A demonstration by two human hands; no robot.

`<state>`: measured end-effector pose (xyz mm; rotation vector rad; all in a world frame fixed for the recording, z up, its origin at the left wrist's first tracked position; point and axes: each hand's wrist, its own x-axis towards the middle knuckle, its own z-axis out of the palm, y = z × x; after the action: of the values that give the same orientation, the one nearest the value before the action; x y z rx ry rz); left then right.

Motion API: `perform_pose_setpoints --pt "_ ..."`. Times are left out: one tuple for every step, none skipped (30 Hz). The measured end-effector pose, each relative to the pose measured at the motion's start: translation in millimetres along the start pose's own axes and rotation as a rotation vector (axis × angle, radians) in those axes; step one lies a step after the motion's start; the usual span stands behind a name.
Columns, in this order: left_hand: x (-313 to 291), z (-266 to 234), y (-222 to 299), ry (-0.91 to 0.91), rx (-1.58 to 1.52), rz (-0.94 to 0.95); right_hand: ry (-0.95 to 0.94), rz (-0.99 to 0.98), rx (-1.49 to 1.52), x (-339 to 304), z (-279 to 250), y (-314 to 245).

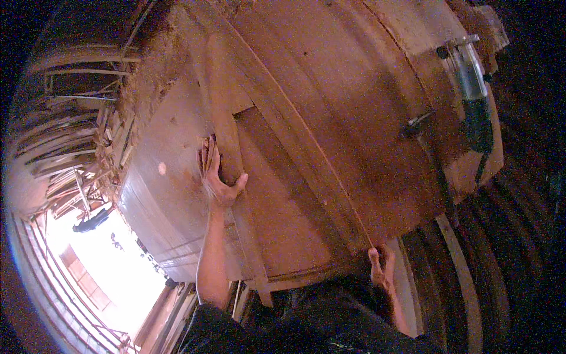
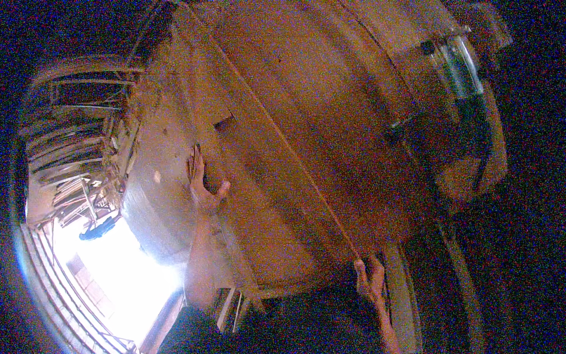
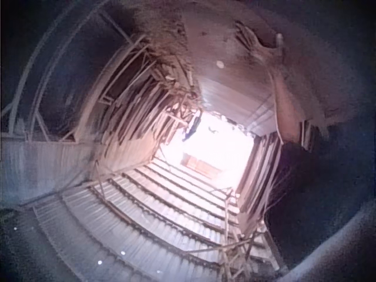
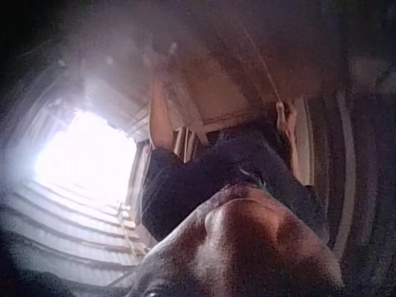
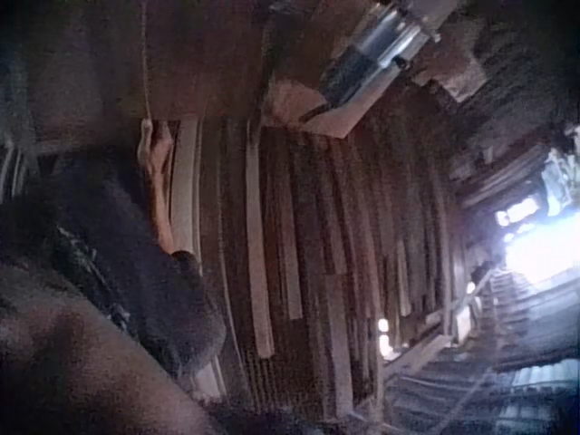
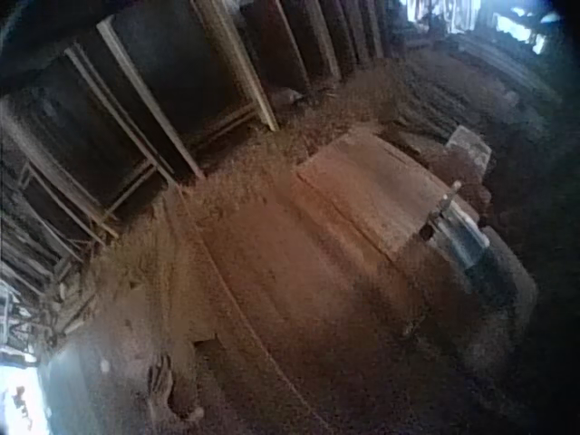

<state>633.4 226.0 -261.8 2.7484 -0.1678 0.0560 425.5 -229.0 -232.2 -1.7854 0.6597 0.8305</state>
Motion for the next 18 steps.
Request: perform_pose_setpoints --pt "0.0 -1.1 3.3 -0.004 -0.01 -0.025 -0.008 0.007 0.015 2.7 -3.2 -2.0" --pt "-0.8 -2.2 2.0 0.001 -0.011 -0.02 0.031 0.005 0.051 2.8 -0.8 -11.8" --pt "-1.4 -2.2 0.1 0.005 -0.012 -0.014 0.069 0.003 0.088 1.2 4.1 -25.8" --pt "-2.9 -0.6 -1.9 0.006 -0.016 -0.012 0.107 0.006 0.122 -0.4 5.4 -34.8" --pt "-3.8 1.0 -4.3 0.017 -0.013 0.002 0.094 0.014 0.121 -0.5 4.0 -36.7" --pt "-4.6 2.3 -6.8 0.027 -0.01 0.017 0.082 0.022 0.12 -0.8 3.0 -37.6" --pt "-4.6 2.0 -6.8 0.036 -0.008 0.029 0.068 0.031 0.119 -1.6 2.0 -37.8" --pt "-5.1 1.1 -6.6 0.029 -0.002 0.025 0.058 0.009 0.118 -1.4 2.2 -32.5" --pt "-6.0 -0.6 -6.5 0.023 0.003 0.02 0.049 -0.013 0.118 -0.3 3.0 -22.5" --pt "-3.7 -2.4 -3.0 0.016 0.006 0.018 0.043 -0.035 0.119 -0.2 2.6 -17.3" --pt "-2.0 -4.1 1.1 0.007 0.003 -0.006 0.037 -0.011 0.106 -1.2 1.1 -13.7" --pt "-0.8 -5.4 5.7 -0.003 0.0 -0.03 0.03 0.012 0.093 -1.8 -0.2 -11.6" --pt "0.3 -6.1 9.0 -0.015 -0.001 -0.054 0.021 0.039 0.08 -1.8 -0.4 -10.2" --pt "0.7 -5.8 9.7 -0.021 0.001 -0.059 0.027 0.023 0.084 -1.1 0.4 -9.6" --pt "1.3 -5.4 10.4 -0.027 0.004 -0.063 0.034 0.008 0.088 0.0 1.5 -9.0" --pt "1.0 -6.2 10.7 -0.03 0.007 -0.069 0.039 -0.009 0.09 0.3 1.8 -9.2" --pt "1.0 -6.5 10.8 -0.026 0.006 -0.068 0.035 -0.005 0.088 0.3 1.7 -8.3" --pt "1.3 -6.6 10.9 -0.023 0.005 -0.065 0.032 -0.001 0.087 0.1 1.3 -6.7"
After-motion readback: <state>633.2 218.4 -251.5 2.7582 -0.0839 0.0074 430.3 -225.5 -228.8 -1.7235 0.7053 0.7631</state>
